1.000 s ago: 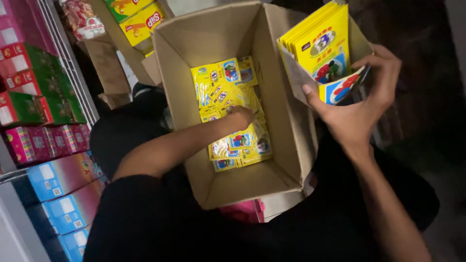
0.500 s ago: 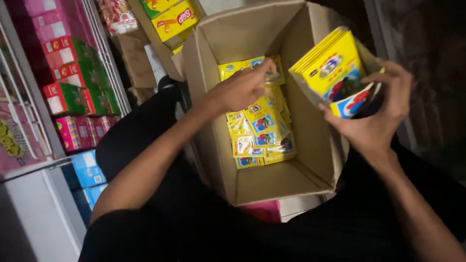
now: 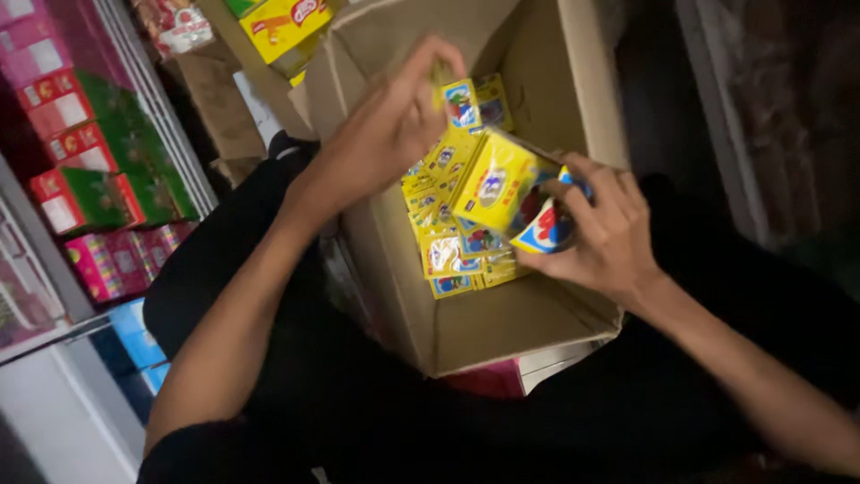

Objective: The person unpacks yellow snack packets from a cardboard box while sitting on the floor. They open the packets, inspect the contents, and place them onto nearby shelves in a store aisle.

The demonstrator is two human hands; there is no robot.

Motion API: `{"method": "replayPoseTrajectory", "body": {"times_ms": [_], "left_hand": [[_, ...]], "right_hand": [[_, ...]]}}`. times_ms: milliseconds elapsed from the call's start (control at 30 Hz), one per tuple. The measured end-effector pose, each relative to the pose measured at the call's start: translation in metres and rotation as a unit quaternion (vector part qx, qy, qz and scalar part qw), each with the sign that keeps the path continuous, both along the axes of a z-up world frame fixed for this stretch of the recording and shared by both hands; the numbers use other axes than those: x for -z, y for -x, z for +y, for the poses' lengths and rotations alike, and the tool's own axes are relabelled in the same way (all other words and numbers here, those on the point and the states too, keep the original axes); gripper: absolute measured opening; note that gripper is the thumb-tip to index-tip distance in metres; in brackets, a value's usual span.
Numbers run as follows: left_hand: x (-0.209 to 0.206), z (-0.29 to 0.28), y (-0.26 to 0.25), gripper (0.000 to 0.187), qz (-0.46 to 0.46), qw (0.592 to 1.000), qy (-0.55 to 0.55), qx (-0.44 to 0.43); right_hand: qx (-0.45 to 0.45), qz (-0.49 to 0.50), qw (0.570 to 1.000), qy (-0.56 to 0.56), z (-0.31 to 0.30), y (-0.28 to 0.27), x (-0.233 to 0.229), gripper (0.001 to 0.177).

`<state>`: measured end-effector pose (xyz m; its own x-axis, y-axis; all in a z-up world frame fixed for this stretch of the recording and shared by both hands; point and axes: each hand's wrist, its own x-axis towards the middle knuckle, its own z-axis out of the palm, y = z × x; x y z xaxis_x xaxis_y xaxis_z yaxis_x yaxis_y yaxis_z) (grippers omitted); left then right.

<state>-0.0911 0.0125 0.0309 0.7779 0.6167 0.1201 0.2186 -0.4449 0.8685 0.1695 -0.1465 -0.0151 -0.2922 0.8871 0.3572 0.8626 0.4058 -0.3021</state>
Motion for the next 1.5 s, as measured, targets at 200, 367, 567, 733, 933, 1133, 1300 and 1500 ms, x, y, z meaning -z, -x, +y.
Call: {"method": "replayPoseTrajectory", "body": {"times_ms": [200, 367, 567, 733, 933, 1133, 1300, 1500], "left_hand": [[0.016, -0.031, -0.046, 0.032, 0.071, 0.987, 0.104, 0.099], [0.056, -0.050, -0.059, 0.032, 0.075, 0.977, 0.137, 0.144], [0.083, -0.048, -0.064, 0.029, -0.034, 0.972, 0.144, 0.184], [0.074, -0.041, -0.070, 0.015, 0.077, 0.968, 0.180, 0.159], [0.047, -0.011, -0.045, 0.030, -0.056, 0.998, -0.027, -0.010], [0.042, -0.012, -0.045, 0.091, 0.050, 0.997, -0.040, -0.044], [0.077, -0.032, -0.069, 0.105, 0.006, 0.998, -0.056, -0.038], [0.107, 0.022, -0.077, 0.040, -0.136, 0.953, 0.267, -0.038]], "right_hand": [[0.026, 0.097, 0.995, 0.007, -0.003, 0.009, 0.018, 0.080], [0.031, 0.090, 0.994, 0.051, -0.008, 0.016, 0.031, 0.080], [0.043, 0.082, 0.995, 0.028, -0.007, 0.014, 0.044, 0.078], [0.044, 0.050, 0.998, 0.021, -0.003, 0.012, 0.049, 0.082], [0.051, 0.065, 0.996, 0.011, 0.002, 0.006, 0.049, 0.083], [0.037, 0.096, 0.995, -0.016, 0.001, 0.011, 0.045, 0.080], [0.041, 0.090, 0.995, -0.027, -0.004, 0.009, 0.038, 0.082], [0.062, 0.167, 0.983, -0.037, -0.002, -0.016, 0.008, 0.078]]}}
